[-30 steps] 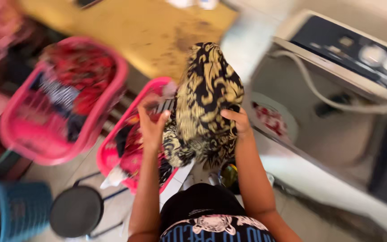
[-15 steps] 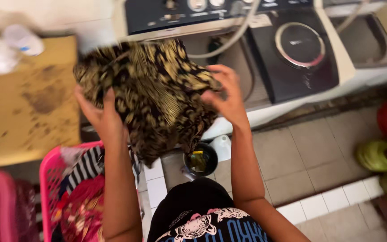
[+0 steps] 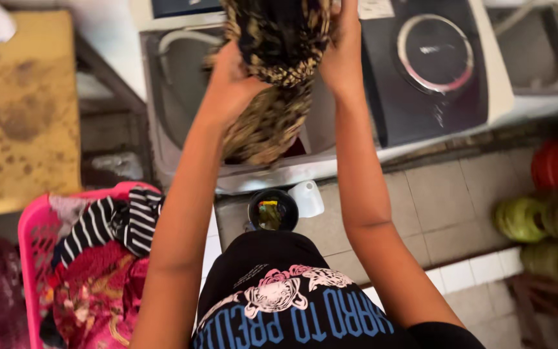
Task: The person transfers various garments from a pink laundry basket into a top-loading washing machine. They handle items one by one, including shirts, pants, and patterned fabrics, placing them into the machine's drum.
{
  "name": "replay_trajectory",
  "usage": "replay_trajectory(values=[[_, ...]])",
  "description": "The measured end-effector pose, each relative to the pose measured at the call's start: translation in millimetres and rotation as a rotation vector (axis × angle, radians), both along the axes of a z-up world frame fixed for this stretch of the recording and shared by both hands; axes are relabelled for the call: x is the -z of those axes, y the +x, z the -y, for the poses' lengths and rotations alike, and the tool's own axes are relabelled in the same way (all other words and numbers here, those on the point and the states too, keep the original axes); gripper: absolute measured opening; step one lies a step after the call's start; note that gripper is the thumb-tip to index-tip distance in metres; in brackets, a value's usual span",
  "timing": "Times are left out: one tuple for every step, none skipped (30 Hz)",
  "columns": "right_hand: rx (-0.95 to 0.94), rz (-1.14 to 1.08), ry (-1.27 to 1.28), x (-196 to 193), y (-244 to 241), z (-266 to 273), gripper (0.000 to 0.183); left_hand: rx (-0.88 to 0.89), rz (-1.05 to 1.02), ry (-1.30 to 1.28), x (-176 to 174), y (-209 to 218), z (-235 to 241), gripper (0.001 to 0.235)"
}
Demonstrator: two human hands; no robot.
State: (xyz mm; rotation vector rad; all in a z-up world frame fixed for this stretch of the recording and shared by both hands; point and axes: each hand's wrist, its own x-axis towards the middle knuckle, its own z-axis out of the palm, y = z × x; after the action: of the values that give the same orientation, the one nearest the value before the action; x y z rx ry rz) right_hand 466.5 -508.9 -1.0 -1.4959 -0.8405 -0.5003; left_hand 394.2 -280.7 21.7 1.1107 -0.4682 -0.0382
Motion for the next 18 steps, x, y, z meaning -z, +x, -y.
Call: replay_trajectory(values=[[-0.002,0.011,-0.044,3.6,4.5,-2.6,0.078,-0.114,-0.023,0.047,25.8,10.4,3.5,0.059],[0.163,0.093,-0.175,10.7,7.3,-10.2,0.082,-0.225,-0.039,0.095,51.6,21.3,7.2,0.066],[0.329,0.18,-0.305,19.7,10.8,-18.3,0.085,-0.336,-0.056,0.144,77.5,29.9,6.8,0.073],[0.28,0.072,-0.276,31.9,12.7,-25.6,0.088,-0.331,-0.038,0.289,104.6,32.6,2.4,0.062],[0.228,-0.035,-0.251,46.7,15.0,-34.5,0.092,-0.324,-0.021,0.435,130.8,35.9,-1.8,0.051],[0.177,-0.145,-0.231,61.8,17.4,-39.3,0.096,-0.336,-0.074,0.561,155.7,40.7,-2.8,0.053],[0.109,-0.349,-0.163,78.0,20.5,-43.3,0.093,-0.347,-0.129,0.687,179.1,46.3,-3.8,0.056],[0.04,-0.558,-0.097,96.3,21.9,-47.0,0.089,-0.379,-0.156,0.609,201.3,50.7,-3.4,0.062],[-0.031,-0.766,-0.033,114.4,25.3,-49.9,0.085,-0.412,-0.181,0.531,222.0,53.3,-1.7,0.069],[-0.043,-0.771,-0.05,131.6,30.6,-50.0,0.078,-0.444,-0.205,0.45,240.3,56.4,2.1,0.076],[-0.054,-0.776,-0.068,148.7,35.9,-48.8,0.07,-0.439,-0.336,0.479,255.5,60.2,5.9,0.083],[-0.067,-0.782,-0.086,165.9,40.5,-47.8,0.063,-0.434,-0.471,0.506,267.7,62.1,9.5,0.09],[-0.098,-0.806,-0.12,181.8,45.5,-46.2,0.067,-0.427,-0.605,0.531,276.4,63.3,13.1,0.098],[-0.133,-0.833,-0.152,196.9,47.5,-46.6,0.071,-0.456,-0.47,0.656,281.9,61.1,14.4,0.099],[-0.167,-0.859,-0.184,211.0,47.6,-47.7,0.075,-0.482,-0.334,0.781,282.4,57.7,15.6,0.101],[-0.167,-0.919,-0.21,223.3,46.4,-47.9,0.075,-0.504,-0.192,0.903,280.3,55.1,16.9,0.103],[-0.166,-0.979,-0.237,234.8,42.7,-47.4,0.074,-0.473,-0.24,0.97,276.0,51.0,18.0,0.097],[-0.164,-1.037,-0.268,242.5,38.2,-45.4,0.073,-0.441,-0.288,1.032,269.1,45.8,21.2,0.091]])
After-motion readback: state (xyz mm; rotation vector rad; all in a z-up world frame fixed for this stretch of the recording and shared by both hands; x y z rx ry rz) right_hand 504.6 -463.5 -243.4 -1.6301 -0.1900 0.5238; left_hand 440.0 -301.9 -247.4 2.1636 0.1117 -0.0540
